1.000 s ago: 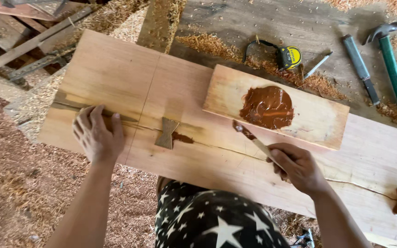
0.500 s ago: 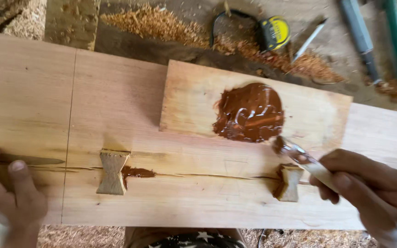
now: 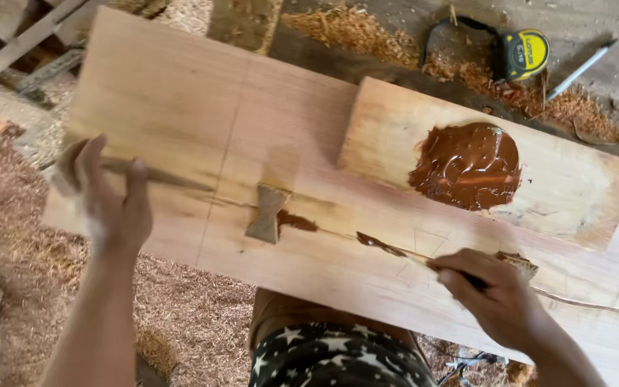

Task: The person applies wood filler to a crack in a large wooden plank by hand and using a thin wooden stick, then hammers a butterfly inlay into place.

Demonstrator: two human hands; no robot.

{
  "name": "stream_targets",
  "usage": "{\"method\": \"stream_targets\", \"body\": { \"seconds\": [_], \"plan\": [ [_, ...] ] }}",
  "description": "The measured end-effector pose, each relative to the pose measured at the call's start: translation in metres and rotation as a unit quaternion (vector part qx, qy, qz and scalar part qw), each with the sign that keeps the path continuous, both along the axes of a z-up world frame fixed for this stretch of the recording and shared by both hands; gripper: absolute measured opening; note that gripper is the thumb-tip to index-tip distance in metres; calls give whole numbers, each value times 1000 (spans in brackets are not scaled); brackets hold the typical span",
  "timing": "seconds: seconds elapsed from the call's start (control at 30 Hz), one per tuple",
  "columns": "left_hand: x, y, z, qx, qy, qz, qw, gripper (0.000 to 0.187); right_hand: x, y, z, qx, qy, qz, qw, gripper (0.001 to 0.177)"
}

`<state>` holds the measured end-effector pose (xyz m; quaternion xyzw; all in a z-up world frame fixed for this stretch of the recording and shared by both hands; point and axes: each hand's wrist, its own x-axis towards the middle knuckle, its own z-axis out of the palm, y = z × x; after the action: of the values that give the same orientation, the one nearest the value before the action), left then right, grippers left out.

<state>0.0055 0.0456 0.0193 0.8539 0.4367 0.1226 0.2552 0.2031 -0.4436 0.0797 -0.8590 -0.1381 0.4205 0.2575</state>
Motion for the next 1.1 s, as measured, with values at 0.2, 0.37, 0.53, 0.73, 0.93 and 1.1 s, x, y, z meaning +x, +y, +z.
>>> {"method": "stream_targets", "body": {
  "seconds": [0.2,0.37,0.53,0.73,0.93,1.1],
  "plan": [
    [6,10,-25,163,51,-21,985,47,-11,42,-12,94,-83,65,990,27],
    [0,11,-31,151,57,-16,987,52,-16,56,-11,91,-145,116,978,24],
    [2,8,-25,161,47,-16,986,53,-33,71,-4,147,-269,104,946,20],
    [5,10,-22,134,51,-8,990,51,-34,66,-8,142,-407,113,895,15],
    [4,10,-25,160,62,-19,985,54,-31,60,-2,185,-347,83,916,21],
    [5,10,-22,157,57,-21,986,55,-36,68,-2,158,-294,85,939,20]
  ]
}}
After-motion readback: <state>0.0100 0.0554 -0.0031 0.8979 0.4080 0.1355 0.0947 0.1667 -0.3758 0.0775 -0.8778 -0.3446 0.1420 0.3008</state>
